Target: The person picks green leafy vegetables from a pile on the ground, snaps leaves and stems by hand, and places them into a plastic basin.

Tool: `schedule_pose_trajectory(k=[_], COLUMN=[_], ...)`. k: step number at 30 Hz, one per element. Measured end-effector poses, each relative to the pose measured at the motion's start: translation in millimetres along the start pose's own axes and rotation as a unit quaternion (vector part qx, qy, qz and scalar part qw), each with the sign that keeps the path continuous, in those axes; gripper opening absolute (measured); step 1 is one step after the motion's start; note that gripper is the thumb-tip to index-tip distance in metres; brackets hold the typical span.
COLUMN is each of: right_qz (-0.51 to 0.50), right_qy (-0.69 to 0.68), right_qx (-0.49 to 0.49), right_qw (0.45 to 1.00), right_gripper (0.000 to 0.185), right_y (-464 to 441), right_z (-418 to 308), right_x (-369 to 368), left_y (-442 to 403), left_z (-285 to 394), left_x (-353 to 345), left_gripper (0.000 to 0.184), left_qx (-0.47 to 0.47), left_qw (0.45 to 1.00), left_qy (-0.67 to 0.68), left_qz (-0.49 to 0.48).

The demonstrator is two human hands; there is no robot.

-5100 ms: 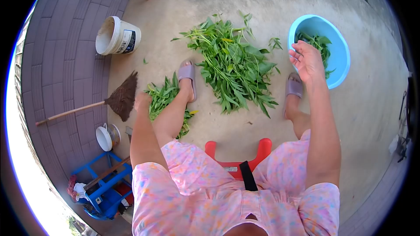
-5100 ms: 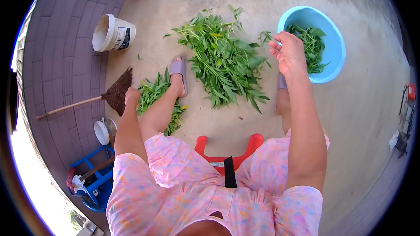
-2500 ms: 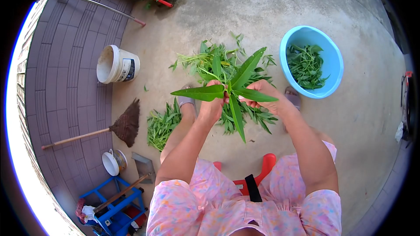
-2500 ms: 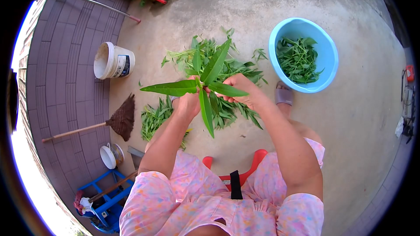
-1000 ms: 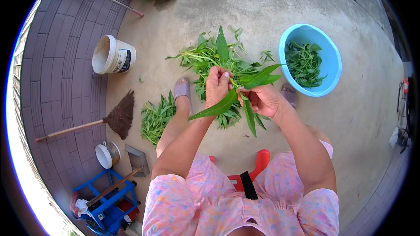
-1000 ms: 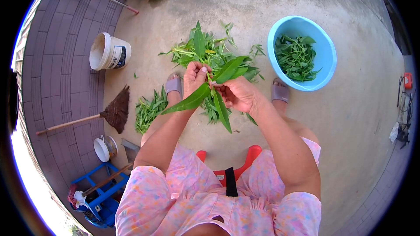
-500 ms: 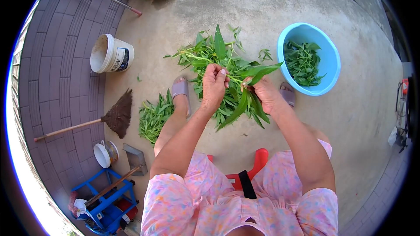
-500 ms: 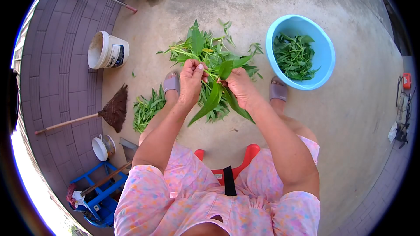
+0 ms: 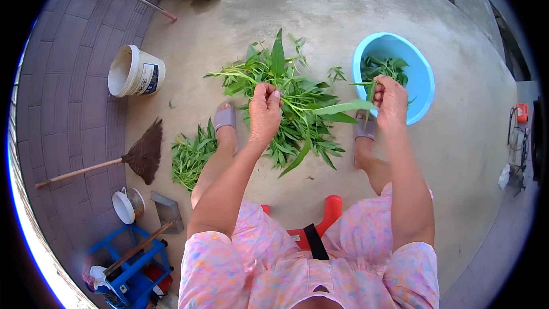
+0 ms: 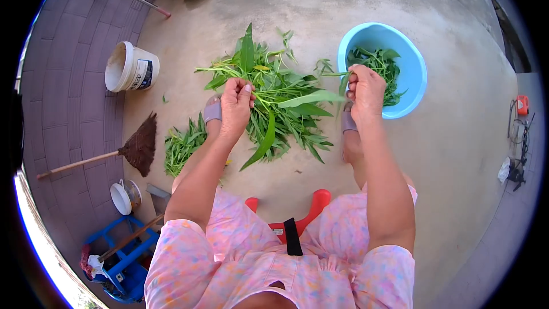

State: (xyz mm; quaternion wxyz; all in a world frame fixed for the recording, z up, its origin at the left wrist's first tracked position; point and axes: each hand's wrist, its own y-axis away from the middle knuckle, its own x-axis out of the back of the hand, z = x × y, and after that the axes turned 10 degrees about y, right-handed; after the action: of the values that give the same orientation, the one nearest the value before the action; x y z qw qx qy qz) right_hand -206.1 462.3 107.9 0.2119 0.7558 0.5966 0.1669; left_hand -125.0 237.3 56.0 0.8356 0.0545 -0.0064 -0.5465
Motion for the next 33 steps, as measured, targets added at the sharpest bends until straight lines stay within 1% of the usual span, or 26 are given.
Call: schedule_pose_trajectory(k=[2, 3, 5, 6, 8, 9, 10, 11, 12, 13, 14, 15, 16, 18, 19, 20, 22, 23, 24, 27, 29, 31, 33], right_qz=[0.062, 0.065, 0.129, 0.130, 0.174, 0.130, 0.127, 0.080, 0.033, 0.009, 0.007, -0.006, -0.018, -0.032, -0.043, -0.046, -0.061, -0.086, -0.091, -0.120, -0.128, -0.135, -0.149], right_qy=[-0.037, -0.035, -0.091, -0.091, -0.108, -0.073, -0.073, -0.061, -0.049, -0.041, -0.041, -0.021, -0.001, 0.009, 0.019, 0.018, 0.017, 0.010, 0.010, 0.018, 0.014, 0.012, 0.022], right_qx=[0.000, 0.001, 0.026, 0.026, 0.028, 0.006, 0.007, -0.050, -0.107, -0.111, -0.111, -0.103, -0.095, -0.092, -0.090, -0.091, -0.078, -0.082, -0.084, -0.059, -0.056, -0.050, -0.041], right_qw=[0.997, 0.997, 0.987, 0.987, 0.978, 0.989, 0.989, 0.994, 0.993, 0.993, 0.993, 0.994, 0.995, 0.995, 0.995, 0.995, 0.995, 0.993, 0.992, 0.991, 0.990, 0.990, 0.988], right_gripper=[0.010, 0.010, 0.012, 0.012, 0.024, 0.030, 0.030, 0.029, 0.028, 0.025, 0.025, 0.024, 0.024, 0.024, 0.023, 0.023, 0.015, 0.015, 0.015, 0.017, 0.017, 0.018, 0.018], right_y=[-14.7, -22.5, -37.9, -43.9, -54.3, -55.6, -58.6, -63.0, -61.1, -58.9, -56.2, -49.4, -43.5, -36.0, -32.3, -27.7, -18.4, -15.3, -13.1, -10.4, -7.7, -5.6, -4.6], right_z=[-2.4, -1.5, 1.3, 2.1, 2.8, 2.2, 5.4, 12.2, 12.9, 15.1, 15.6, 11.4, 7.3, 1.6, 0.2, -0.8, -0.3, 1.3, 2.8, 7.0, 6.2, 4.1, 3.8], right_x=[22.9, 35.1, 58.5, 68.9, 86.4, 93.0, 94.5, 94.3, 88.4, 81.7, 76.5, 68.2, 60.7, 48.3, 41.7, 33.5, 17.0, 10.3, 4.5, -7.8, -12.1, -13.8, -13.8], left_y=[1.1, 1.9, 3.1, 3.5, 4.3, 5.2, 6.2, 7.2, 8.4, 10.1, 12.4, 15.1, 17.0, 19.5, 19.3, 19.1, 19.6, 20.0, 19.9, 19.1, 15.5, 15.3, 9.7], left_z=[-0.4, 1.7, 2.7, 2.5, 1.9, 1.2, 0.6, 0.6, 3.1, 5.7, 8.3, 11.6, 12.9, 14.2, 8.2, 5.7, 2.1, 1.1, -0.2, -6.2, -12.2, -14.5, -24.5], left_x=[1.0, 1.4, 2.2, 2.4, 3.8, 4.3, 4.5, 4.8, 4.6, 3.9, 1.8, -0.7, -2.3, -4.4, -3.7, -3.8, -2.8, -0.1, 4.6, 37.2, 76.3, 112.5, 171.8], left_gripper=[0.006, 0.006, 0.006, 0.006, 0.006, 0.006, 0.006, 0.006, 0.006, 0.006, 0.006, 0.007, 0.007, 0.006, 0.007, 0.007, 0.007, 0.006, 0.006, 0.006, 0.007, 0.008, 0.009], left_qx=[0.002, 0.007, 0.014, 0.014, 0.021, 0.020, 0.011, 0.002, 0.002, -0.021, -0.044, -0.085, -0.085, -0.123, -0.154, -0.153, -0.181, -0.171, -0.170, -0.116, -0.121, -0.124, -0.034], left_qw=[1.000, 1.000, 0.999, 0.999, 0.999, 0.999, 0.998, 0.995, 0.995, 0.988, 0.977, 0.971, 0.972, 0.956, 0.949, 0.949, 0.936, 0.935, 0.935, 0.928, 0.873, 0.880, 0.817], left_qy=[0.006, 0.016, 0.020, 0.021, 0.006, 0.006, -0.029, -0.065, -0.067, -0.118, -0.168, -0.177, -0.178, -0.196, -0.209, -0.211, -0.238, -0.253, -0.256, -0.331, -0.463, -0.458, -0.576], left_qz=[-0.010, -0.018, -0.025, -0.026, -0.041, -0.040, -0.056, -0.072, -0.068, -0.096, -0.124, -0.133, -0.131, -0.177, -0.179, -0.177, -0.186, -0.179, -0.176, -0.124, -0.099, -0.025, 0.010])
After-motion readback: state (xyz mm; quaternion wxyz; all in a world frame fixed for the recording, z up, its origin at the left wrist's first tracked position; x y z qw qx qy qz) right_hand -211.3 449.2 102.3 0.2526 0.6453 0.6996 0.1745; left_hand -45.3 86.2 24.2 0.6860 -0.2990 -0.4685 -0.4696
